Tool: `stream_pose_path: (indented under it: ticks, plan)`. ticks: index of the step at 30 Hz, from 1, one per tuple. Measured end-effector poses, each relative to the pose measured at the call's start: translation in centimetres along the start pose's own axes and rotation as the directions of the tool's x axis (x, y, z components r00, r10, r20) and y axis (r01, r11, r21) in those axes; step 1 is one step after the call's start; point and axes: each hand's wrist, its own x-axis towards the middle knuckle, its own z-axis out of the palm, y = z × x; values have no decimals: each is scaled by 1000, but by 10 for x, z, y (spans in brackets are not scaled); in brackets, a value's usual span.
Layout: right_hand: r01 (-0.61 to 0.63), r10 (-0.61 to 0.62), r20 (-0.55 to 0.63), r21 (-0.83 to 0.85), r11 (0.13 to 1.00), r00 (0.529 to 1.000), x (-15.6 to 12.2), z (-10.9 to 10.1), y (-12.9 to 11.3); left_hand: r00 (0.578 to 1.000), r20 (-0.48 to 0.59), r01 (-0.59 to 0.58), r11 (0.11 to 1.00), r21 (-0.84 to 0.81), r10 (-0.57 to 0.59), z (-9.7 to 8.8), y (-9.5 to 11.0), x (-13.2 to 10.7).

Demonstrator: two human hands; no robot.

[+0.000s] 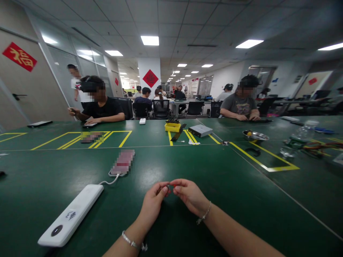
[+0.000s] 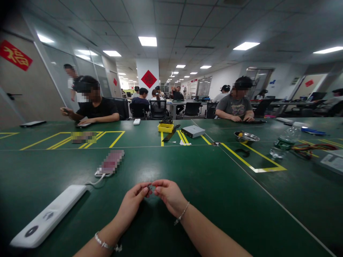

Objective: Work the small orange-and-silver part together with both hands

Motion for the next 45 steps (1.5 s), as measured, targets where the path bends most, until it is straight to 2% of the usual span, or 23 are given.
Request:
stream_pose_path:
  ticks: [7,12,16,18,21,25,27,32,35,40,45]
  plan:
    - [20,-20,28,-16,1000,999,-1,-9,2,999,43,2,1000,-7,-2,3,-6,1]
    - [15,-13,68,-26,1000,998,-1,-8,4,1000,29,-1,1000,11,1,3,-4,-1]
    - [71,-66,39,-142,987,997,-3,-8,2,1000,16,-5,999,50,4,2,-1,-3]
    - [121,-117,32,-295,948,993,-3,-8,1,1000,22,-1,998,57,-1,3,0,-3]
    - [215,-211,66,-507,835,975,-5,-8,-1,999,41,-3,998,63,0,3,1,-3]
    - [329,-338,114,-640,694,934,-8,-9,-3,999,35,8,996,85,-11,3,2,-3]
    - [348,-350,135,-659,667,927,-9,-9,-2,999,35,9,996,89,-13,3,2,-3]
    - [336,-322,141,-624,705,936,-7,-9,0,997,73,-11,997,72,6,4,2,-4]
    - [311,-330,95,-642,701,939,-7,-7,1,999,54,-13,997,81,9,4,2,-4]
    - [243,-267,51,-601,761,962,-8,-5,4,1000,9,-15,990,142,14,4,1,-4]
    - [276,-321,61,-676,684,945,-10,-6,1,998,-39,-30,977,209,39,4,-1,-5]
